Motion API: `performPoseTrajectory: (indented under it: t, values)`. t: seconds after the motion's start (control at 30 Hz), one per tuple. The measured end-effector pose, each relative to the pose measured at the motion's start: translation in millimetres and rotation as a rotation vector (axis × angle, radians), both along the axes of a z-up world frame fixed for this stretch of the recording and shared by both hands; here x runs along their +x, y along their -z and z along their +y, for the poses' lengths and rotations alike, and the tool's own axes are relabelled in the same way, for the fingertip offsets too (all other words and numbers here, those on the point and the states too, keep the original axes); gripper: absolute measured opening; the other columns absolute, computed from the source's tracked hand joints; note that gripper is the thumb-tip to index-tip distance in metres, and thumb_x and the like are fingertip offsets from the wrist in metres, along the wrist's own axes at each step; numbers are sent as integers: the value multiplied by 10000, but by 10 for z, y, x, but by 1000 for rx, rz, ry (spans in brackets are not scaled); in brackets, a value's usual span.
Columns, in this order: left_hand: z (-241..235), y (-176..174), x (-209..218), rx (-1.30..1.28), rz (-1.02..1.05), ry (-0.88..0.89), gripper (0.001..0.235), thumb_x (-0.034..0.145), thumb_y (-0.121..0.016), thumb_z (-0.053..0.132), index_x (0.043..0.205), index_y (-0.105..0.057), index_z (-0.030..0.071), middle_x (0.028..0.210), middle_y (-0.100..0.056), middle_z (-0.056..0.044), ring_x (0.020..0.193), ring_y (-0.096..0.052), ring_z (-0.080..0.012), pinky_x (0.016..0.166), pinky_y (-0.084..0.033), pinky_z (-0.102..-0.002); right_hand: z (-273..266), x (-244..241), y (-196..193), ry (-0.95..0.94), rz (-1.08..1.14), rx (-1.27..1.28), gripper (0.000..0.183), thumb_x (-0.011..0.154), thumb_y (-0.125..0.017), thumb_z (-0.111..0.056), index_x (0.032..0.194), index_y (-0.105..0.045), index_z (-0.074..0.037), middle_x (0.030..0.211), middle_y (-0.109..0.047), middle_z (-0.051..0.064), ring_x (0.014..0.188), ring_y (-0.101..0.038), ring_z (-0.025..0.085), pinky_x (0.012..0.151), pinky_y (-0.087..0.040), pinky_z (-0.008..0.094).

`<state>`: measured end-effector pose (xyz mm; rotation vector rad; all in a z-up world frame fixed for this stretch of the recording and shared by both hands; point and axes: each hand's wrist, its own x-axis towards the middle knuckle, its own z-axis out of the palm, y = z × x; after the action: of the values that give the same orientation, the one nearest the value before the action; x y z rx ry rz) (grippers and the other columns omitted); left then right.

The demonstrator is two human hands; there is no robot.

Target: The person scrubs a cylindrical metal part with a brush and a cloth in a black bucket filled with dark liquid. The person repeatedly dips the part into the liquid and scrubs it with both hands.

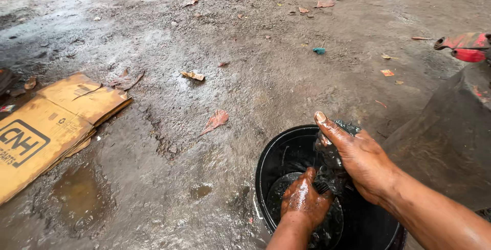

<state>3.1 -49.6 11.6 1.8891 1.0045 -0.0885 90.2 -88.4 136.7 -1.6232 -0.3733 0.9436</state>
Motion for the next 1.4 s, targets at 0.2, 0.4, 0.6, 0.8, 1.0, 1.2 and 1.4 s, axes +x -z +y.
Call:
performPoseTrajectory:
  t: [0.2, 0.4, 0.6, 0.8, 1.0, 1.2, 1.4]
  values:
    - [28, 140, 51, 100, -11, -30, 505, 896, -646, 271, 1324, -553, 20, 1362, -591, -213, 1318, -556, -352, 1131, -430, -409, 72, 43, 292, -41, -152, -22, 589, 876, -683, -545, 746, -679, 30, 701, -670, 103, 617, -578, 178, 607, -505, 376]
    - [56, 83, 77, 74, -31, -98, 477, 889, -644, 236, 1328, -553, 71, 1313, -635, -177, 1262, -608, -341, 1094, -464, -415, 1, 219, 705, 37, -276, -111, 575, 926, -692, -560, 716, -628, -29, 704, -574, 85, 628, -462, 185, 567, -387, 375]
    - [105, 53, 127, -1, 118, -145, 643, 893, -743, 369, 1441, -459, 189, 1345, -620, -122, 1272, -603, -290, 1086, -475, -397, -193, 672, 1132, -1, -436, -222, 469, 920, -609, -566, 863, -802, -143, 791, -723, 43, 726, -606, 109, 694, -461, 271]
    - [194, -250, -112, 143, -108, -343, 542, 781, -771, 477, 1232, -668, 192, 1105, -770, -76, 1064, -741, -265, 947, -564, -396, -533, 668, 1459, -117, -312, -352, 379, 907, -653, -410, 1203, -734, -189, 965, -763, 33, 702, -559, 228, 682, -503, 403]
    - [299, -932, 33, 304, -60, -68, 632, 819, -712, 635, 1198, -712, 130, 1076, -765, -145, 1054, -729, -320, 958, -545, -430, -449, 467, 1133, -532, -573, -420, 666, 771, -831, -345, 1348, -552, -165, 1121, -753, 38, 1006, -701, 130, 911, -554, 332]
    - [238, -1255, -26, 90, -322, -121, 708, 752, -721, 608, 1269, -665, 128, 1136, -774, -91, 1071, -757, -244, 966, -566, -392, -462, 373, 901, -221, -328, 51, 538, 773, -798, -394, 1173, -700, -47, 1031, -827, 64, 960, -754, 197, 875, -580, 361]
    - [150, -1030, -290, 208, -16, -32, 724, 786, -666, 655, 1356, -631, 209, 1253, -721, -46, 1153, -687, -222, 1024, -508, -376, -508, 605, 903, 66, 6, -71, 453, 874, -673, -505, 1063, -731, -97, 806, -728, 71, 619, -606, 153, 470, -383, 316]
